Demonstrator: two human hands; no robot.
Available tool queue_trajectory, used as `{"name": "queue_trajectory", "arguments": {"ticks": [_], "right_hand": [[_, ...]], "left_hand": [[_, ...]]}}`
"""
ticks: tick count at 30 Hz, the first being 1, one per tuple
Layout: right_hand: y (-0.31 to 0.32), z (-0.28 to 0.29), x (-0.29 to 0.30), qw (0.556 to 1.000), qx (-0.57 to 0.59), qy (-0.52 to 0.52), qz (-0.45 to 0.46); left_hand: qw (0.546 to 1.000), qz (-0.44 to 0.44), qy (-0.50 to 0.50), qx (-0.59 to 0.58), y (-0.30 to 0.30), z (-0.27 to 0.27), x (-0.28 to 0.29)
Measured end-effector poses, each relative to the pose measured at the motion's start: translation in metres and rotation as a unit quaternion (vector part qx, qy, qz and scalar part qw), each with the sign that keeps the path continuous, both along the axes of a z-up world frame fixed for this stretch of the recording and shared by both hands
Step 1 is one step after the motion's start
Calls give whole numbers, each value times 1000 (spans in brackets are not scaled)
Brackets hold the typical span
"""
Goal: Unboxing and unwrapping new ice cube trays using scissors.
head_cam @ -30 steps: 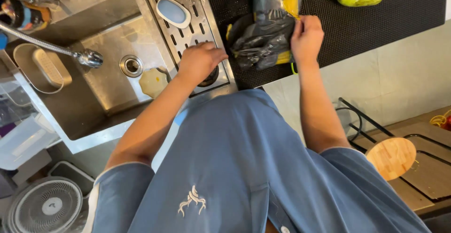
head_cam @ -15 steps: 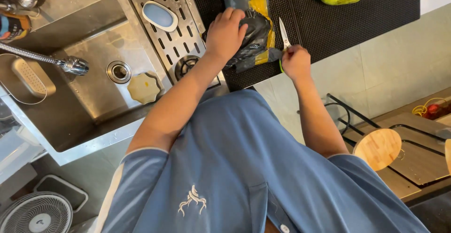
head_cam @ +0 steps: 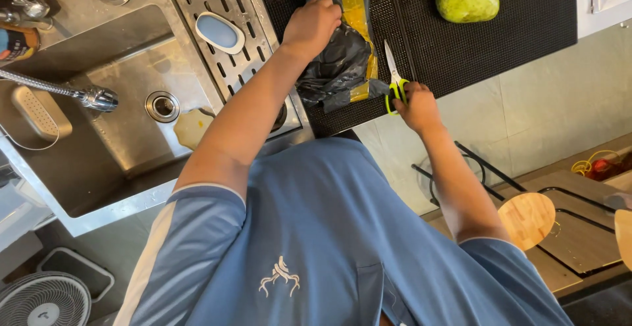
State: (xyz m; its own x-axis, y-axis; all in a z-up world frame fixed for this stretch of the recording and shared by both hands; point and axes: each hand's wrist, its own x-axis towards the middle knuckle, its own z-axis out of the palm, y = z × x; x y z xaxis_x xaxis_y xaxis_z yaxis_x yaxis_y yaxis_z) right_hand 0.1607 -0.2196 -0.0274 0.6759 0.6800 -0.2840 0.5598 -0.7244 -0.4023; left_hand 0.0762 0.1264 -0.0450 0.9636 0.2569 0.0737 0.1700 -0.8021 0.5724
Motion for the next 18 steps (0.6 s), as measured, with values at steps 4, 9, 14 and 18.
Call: {"name": "queue_trajectory", "arguments": {"ticks": [4, 9, 14, 18], "right_hand": [[-20, -1, 27, 927, 12, 357, -117], [-1, 67, 3, 804, 246, 520, -151], [20, 63, -22, 623, 342, 693, -124], [41, 47, -19, 589, 282, 745, -137]], "left_hand": [[999, -9, 14, -35, -2, 2, -6], [993, 16, -92, -66, -17, 28, -27], [984, 53, -123, -119, -27, 33, -46], [982, 65, -146, -101, -29, 25, -47]]}}
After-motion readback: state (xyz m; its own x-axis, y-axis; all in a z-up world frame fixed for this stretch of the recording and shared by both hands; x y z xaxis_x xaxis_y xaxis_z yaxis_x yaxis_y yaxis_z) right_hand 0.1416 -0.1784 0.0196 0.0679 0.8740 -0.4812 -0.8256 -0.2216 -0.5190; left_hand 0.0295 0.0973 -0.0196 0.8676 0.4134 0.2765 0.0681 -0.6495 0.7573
